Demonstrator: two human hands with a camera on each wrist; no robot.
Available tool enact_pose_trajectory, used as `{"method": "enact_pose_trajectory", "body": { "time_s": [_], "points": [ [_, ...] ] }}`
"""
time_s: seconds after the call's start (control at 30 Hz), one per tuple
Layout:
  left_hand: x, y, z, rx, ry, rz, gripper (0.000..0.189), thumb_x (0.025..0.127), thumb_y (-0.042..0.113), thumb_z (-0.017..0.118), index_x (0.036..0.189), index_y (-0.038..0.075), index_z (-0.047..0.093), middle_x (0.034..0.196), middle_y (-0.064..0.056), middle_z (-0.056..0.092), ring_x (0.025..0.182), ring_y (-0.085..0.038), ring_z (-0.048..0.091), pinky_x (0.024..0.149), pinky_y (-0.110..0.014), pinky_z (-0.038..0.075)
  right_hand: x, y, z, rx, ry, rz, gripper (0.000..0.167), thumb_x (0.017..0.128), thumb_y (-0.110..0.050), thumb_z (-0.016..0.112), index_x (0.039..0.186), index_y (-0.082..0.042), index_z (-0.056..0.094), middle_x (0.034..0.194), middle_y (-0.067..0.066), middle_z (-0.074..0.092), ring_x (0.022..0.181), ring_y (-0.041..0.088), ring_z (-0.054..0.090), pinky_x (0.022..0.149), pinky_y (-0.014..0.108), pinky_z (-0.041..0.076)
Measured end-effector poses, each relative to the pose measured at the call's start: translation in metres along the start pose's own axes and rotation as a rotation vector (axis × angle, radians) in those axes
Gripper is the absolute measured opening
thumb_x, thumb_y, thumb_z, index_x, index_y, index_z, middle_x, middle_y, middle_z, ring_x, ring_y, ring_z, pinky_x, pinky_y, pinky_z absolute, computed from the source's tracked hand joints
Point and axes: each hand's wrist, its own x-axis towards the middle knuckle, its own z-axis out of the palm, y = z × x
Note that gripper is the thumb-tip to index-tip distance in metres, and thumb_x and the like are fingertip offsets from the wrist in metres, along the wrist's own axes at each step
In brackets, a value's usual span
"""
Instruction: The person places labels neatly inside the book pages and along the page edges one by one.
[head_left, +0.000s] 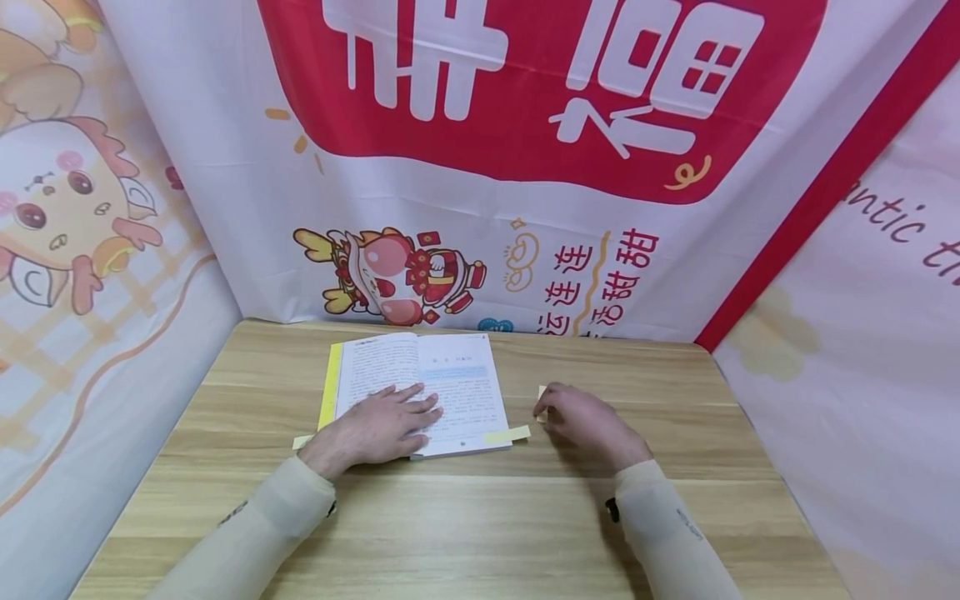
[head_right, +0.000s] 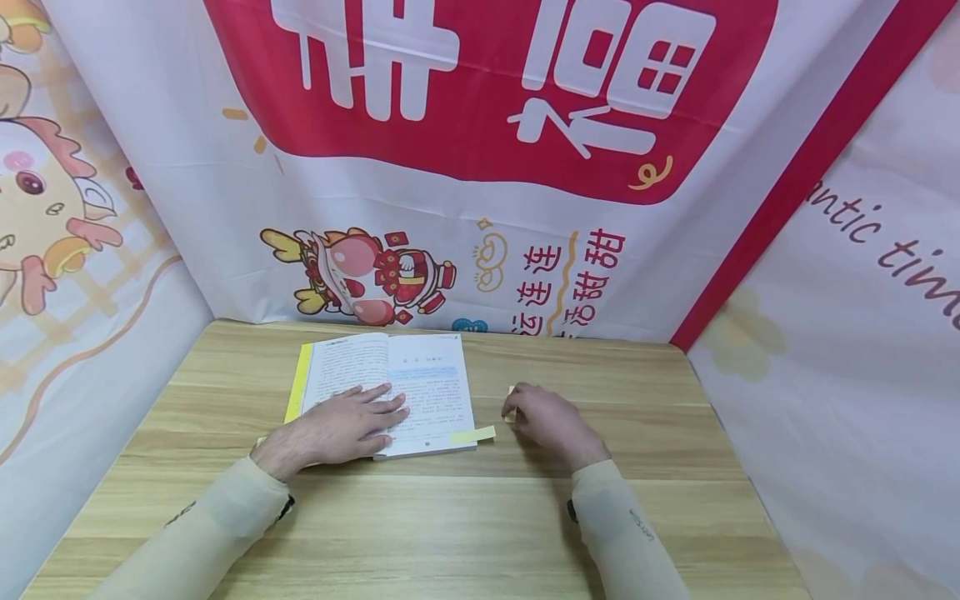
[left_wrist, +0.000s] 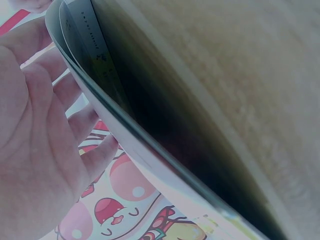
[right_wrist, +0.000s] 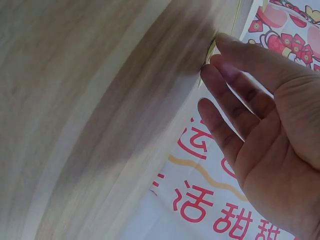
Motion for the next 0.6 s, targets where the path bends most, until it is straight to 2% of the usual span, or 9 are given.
{"method": "enact_pose_trajectory", "body": {
  "time_s": [0.2,0.6],
  "points": [
    [0.0008,-0.0009,-0.0001,0.008,-0.001,-0.002,0.059,0.121,0.04,0.062,0.175,0.018,0.057,0.188,-0.007,0.048,0.182,-0.041,0.033,0.147,-0.074,0.028,0.004,0.0025,-0.0017,-0.021,0.022,0.006,0.019,0.105,-0.002,0.086,0.117,-0.016,0.087,0.118,0.001,0.083,0.113,0.019,0.079,0.111,0.049,0.069],
    [0.0011,0.0001,0.0001,0.017,0.001,0.005,0.059,0.121,0.04,0.062,0.175,0.017,0.057,0.187,-0.008,0.049,0.182,-0.041,0.035,0.147,-0.073,0.029,0.0087,0.0029,0.0005,-0.058,0.046,-0.03,0.01,0.104,-0.008,0.09,0.108,-0.015,0.084,0.11,-0.001,0.081,0.104,0.016,0.077,0.106,0.046,0.07]
  ]
}}
